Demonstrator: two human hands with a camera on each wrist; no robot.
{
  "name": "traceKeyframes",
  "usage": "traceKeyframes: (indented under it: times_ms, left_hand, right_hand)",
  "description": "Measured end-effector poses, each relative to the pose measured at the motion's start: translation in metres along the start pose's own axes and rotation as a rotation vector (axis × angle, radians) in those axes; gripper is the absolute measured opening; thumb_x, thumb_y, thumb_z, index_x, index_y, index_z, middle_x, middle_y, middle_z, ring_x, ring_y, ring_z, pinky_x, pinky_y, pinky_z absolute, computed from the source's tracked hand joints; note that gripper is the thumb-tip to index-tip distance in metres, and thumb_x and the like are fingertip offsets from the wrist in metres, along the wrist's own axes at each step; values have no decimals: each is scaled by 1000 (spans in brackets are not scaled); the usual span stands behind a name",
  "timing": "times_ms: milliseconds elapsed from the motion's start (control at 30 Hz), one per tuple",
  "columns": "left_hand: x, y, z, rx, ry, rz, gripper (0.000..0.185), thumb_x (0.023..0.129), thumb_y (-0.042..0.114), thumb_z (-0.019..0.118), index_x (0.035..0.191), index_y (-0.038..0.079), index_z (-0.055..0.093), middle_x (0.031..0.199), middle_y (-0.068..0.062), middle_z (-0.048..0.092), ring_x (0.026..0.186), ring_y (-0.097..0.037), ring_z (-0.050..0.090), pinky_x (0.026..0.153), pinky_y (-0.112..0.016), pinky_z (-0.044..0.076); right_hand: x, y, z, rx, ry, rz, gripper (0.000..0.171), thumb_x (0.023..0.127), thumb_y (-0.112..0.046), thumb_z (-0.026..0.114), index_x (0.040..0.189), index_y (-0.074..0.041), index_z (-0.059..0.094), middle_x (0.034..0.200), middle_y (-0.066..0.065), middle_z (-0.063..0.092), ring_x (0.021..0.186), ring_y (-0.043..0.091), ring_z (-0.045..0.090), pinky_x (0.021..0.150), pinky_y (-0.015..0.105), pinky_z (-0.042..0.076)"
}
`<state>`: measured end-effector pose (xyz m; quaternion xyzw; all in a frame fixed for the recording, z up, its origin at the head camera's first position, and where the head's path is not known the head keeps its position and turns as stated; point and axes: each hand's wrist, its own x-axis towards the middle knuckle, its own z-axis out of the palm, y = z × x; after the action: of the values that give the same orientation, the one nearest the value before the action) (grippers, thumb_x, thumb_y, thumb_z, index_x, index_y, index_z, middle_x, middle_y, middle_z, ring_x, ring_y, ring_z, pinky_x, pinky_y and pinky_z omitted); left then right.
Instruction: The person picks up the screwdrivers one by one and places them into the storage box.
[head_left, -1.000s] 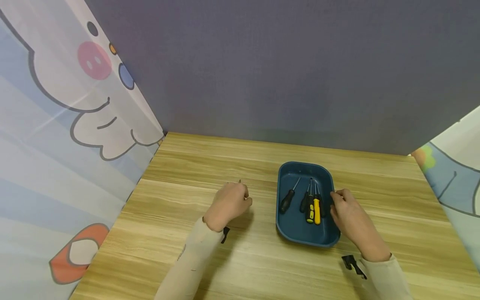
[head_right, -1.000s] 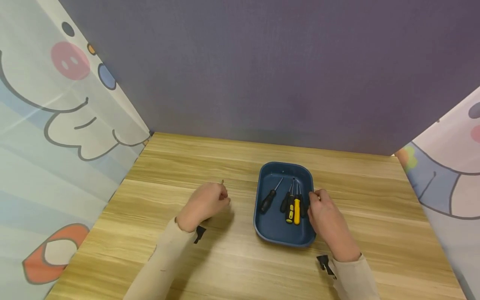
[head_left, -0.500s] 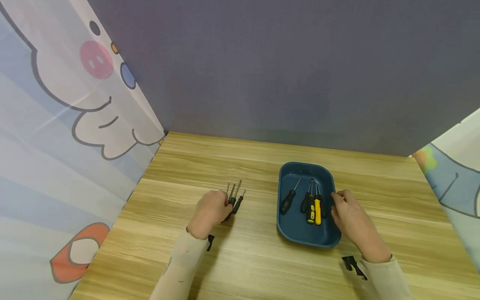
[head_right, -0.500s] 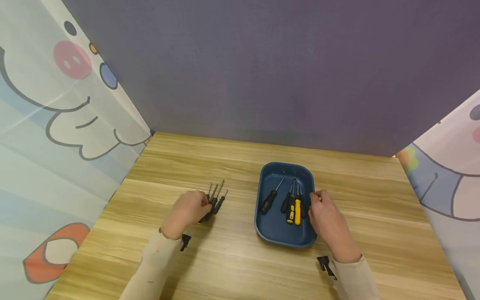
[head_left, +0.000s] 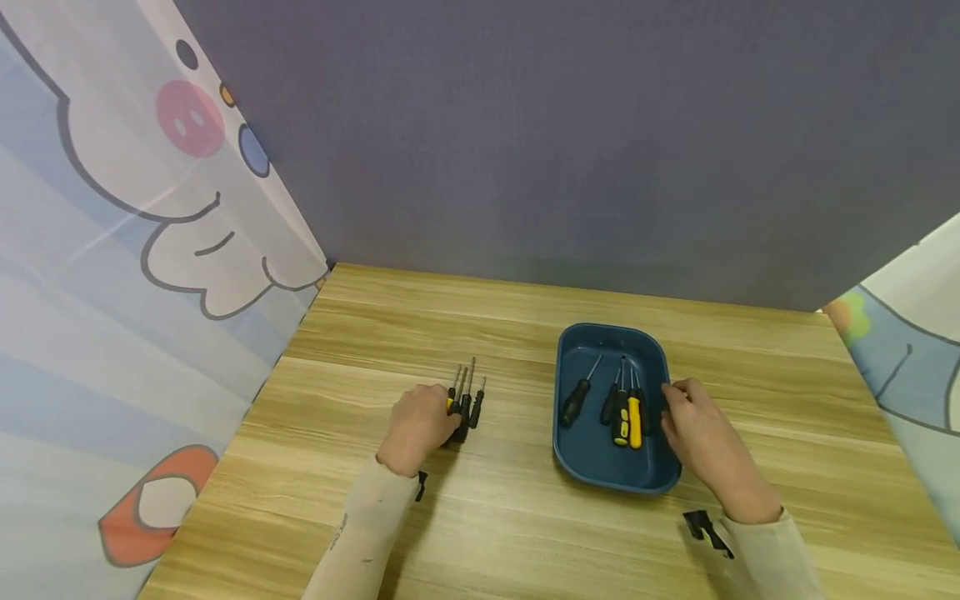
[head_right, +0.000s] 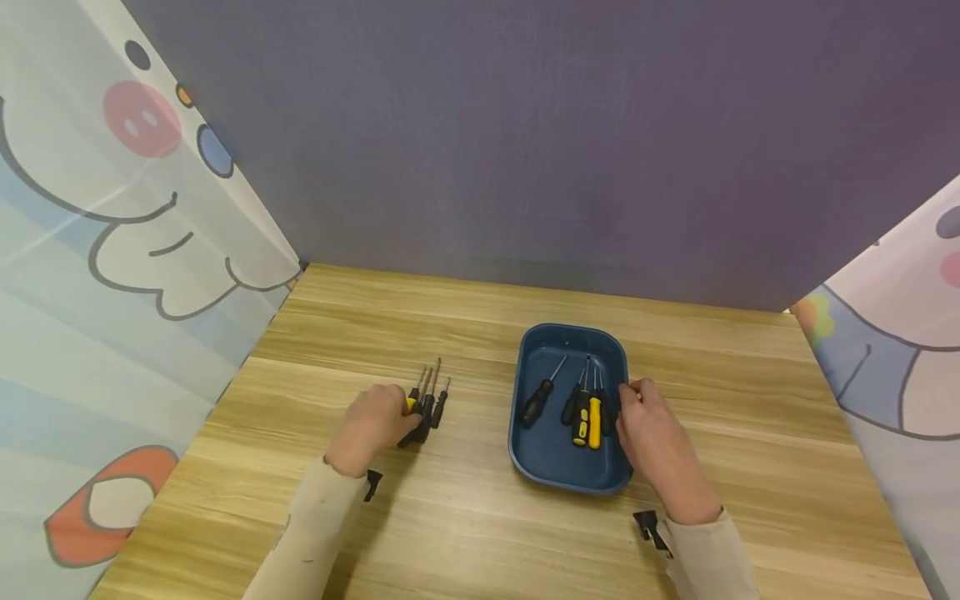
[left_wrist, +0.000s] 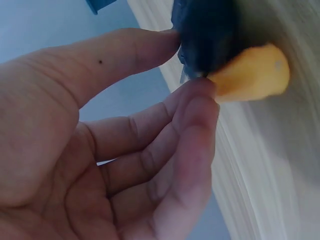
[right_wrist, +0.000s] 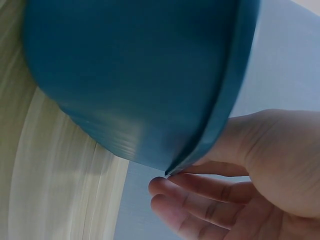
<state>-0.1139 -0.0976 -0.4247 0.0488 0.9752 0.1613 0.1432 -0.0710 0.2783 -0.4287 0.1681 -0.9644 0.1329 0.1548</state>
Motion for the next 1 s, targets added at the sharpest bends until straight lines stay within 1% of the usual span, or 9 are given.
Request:
traceKeyframes:
  times_ms: [167,267,400,500,633,767,900,1000]
  left_hand:
    - [2,0,1,2,1,-4,33,88,22,77,67,9,55,56,-3,52,45,-14,50,40,-26,42]
    - [3,-1,2,23,19,-5,32,89,22,76,69,8,55,58,-3,52,47,-16,50,41,-28,43]
    - [5,-2,2,55,46,-23,32,90,22,76,71,8,54,59,-3,50,50,-17,48,43,-29,42]
    - [6,-4,2,48,45,-41,31,90,22,76,73,7,55,59,-3,51,50,-17,49,43,-28,42]
    - [9,-9,5,30,67,-39,27,89,17,76,74,5,57,62,-5,52,53,-20,52,44,-30,45]
    - [11,-14,7,36,82,-45,26,87,13,75,72,4,55,62,-7,52,55,-22,54,46,-33,47]
    - [12,-17,8,43,80,-46,30,86,17,76,69,7,54,62,-6,52,55,-22,52,46,-33,46]
    - [13,-18,8,36,70,-47,33,86,22,78,69,7,54,61,-6,52,53,-20,52,44,-31,44]
  right_hand:
    - [0,0,-1,-3,-19,6,40,78,10,74,113,22,59,106,34,54,80,39,62,65,47,55]
    - [1,-1,-1,-2,-22,7,40,78,10,73,113,22,59,106,34,54,80,38,62,65,47,55]
    - [1,-2,-1,2,-28,16,40,78,10,73,114,22,59,106,34,54,81,39,62,66,48,55]
    - [1,-2,-1,3,-34,24,40,79,10,72,114,22,58,107,34,54,81,39,62,66,48,55]
    - [1,-1,-1,1,-35,23,39,79,10,72,114,22,58,106,34,54,80,38,62,65,47,55]
    - [0,-1,-1,3,-35,24,39,79,10,72,114,22,59,106,33,54,79,38,62,65,47,55]
    - [0,-1,-1,9,-32,25,39,79,10,72,114,22,58,106,33,54,80,38,62,65,47,55]
    - [-1,-1,-1,11,-29,26,39,79,10,72,114,22,58,106,33,54,81,39,62,66,48,55]
